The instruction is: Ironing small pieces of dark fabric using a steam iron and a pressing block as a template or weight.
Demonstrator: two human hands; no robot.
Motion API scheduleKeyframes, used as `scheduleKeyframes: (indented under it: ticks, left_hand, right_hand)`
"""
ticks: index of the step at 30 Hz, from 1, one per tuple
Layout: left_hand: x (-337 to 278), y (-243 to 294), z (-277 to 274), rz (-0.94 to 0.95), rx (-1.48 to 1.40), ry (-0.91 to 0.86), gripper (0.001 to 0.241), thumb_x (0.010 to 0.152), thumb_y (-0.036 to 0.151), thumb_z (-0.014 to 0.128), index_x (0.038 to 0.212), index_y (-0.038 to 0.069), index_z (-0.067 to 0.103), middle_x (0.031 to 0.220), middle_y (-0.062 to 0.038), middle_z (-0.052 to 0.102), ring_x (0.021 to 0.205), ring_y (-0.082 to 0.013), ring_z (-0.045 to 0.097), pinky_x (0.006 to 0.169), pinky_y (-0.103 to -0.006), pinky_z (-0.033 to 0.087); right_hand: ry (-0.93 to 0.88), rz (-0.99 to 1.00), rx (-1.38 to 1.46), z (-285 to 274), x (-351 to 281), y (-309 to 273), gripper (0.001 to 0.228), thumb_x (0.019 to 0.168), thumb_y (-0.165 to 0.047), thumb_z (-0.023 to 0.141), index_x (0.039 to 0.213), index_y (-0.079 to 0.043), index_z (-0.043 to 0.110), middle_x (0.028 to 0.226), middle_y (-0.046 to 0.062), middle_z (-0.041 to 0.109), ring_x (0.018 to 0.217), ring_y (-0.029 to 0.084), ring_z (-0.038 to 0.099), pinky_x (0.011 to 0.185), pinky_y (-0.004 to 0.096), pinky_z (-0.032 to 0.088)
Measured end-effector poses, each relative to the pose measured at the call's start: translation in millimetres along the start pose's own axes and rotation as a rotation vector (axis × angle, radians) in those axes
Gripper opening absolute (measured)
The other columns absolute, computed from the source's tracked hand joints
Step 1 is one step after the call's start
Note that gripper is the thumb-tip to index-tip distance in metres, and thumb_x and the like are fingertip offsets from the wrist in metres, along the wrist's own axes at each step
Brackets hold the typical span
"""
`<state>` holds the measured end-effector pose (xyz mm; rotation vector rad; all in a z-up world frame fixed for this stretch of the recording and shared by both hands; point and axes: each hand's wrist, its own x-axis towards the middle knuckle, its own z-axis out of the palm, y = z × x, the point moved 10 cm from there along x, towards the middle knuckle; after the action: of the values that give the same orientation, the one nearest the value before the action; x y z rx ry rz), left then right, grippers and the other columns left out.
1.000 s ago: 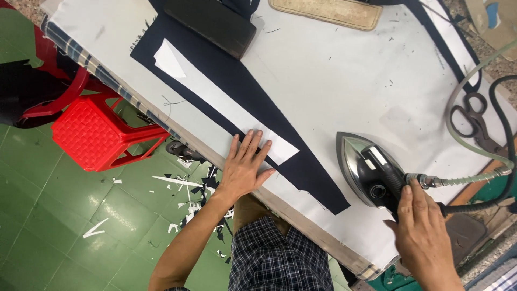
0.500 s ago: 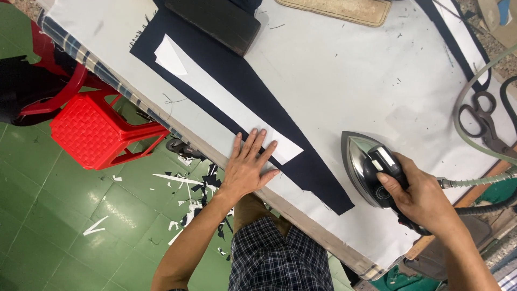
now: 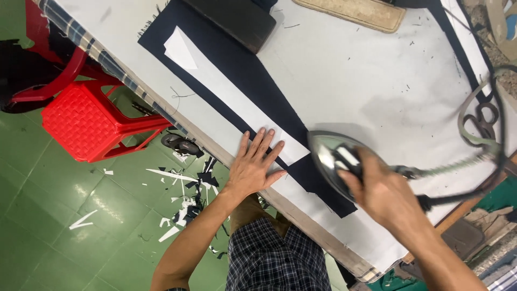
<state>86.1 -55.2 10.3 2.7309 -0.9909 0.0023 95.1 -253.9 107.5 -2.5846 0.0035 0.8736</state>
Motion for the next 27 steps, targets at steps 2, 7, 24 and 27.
scheduleKeyframes:
  ticks: [2,7,24,27]
  left_hand:
    - [1,-1,-4,-0.018,-0.05,0.088,0.072,0.099,0.067,0.045,0.15,0.017,0.05,0.158,-0.018,0.039,0.149,-0.0351,0.032,0.123,-0.0585,0.019]
    - [0,-5,-8,-0.055,-0.123,0.159,0.069,0.096,0.066,0.046,0.145,0.019,0.055,0.154,-0.018,0.047,0.147,-0.0346,0.04,0.122,-0.0594,0.02]
    - [-28,-19,10,-0.118,-0.286,0.334,0.068,0.102,0.054,0.043,0.148,0.005,0.048,0.158,-0.022,0.039,0.149,-0.0371,0.034,0.124,-0.0592,0.016]
    - [-36,-24,15,-0.11,-0.391,0.386,0.068,0.104,0.052,0.038,0.15,0.002,0.042,0.161,-0.023,0.033,0.151,-0.0395,0.027,0.123,-0.0615,0.012]
  right_hand:
    - [0.047,-0.027,-0.062,17,9,3,0.057,0.098,-0.041,0.049,0.139,-0.002,0.043,0.106,0.028,0.07,0.067,0.035,0.075,0.05,0.044,0.067]
    - [0.137,-0.146,-0.196,16,22,-28,0.053,0.097,-0.044,0.057,0.133,-0.005,0.053,0.1,0.021,0.075,0.083,0.035,0.077,0.066,0.046,0.065]
    - [0.134,-0.276,-0.167,15,61,-80,0.053,0.097,-0.041,0.06,0.132,-0.001,0.055,0.086,0.022,0.074,0.073,0.04,0.076,0.057,0.05,0.061]
    - [0.133,-0.301,-0.161,20,67,-94,0.055,0.097,-0.043,0.059,0.134,-0.002,0.053,0.091,0.023,0.074,0.077,0.042,0.075,0.06,0.053,0.061]
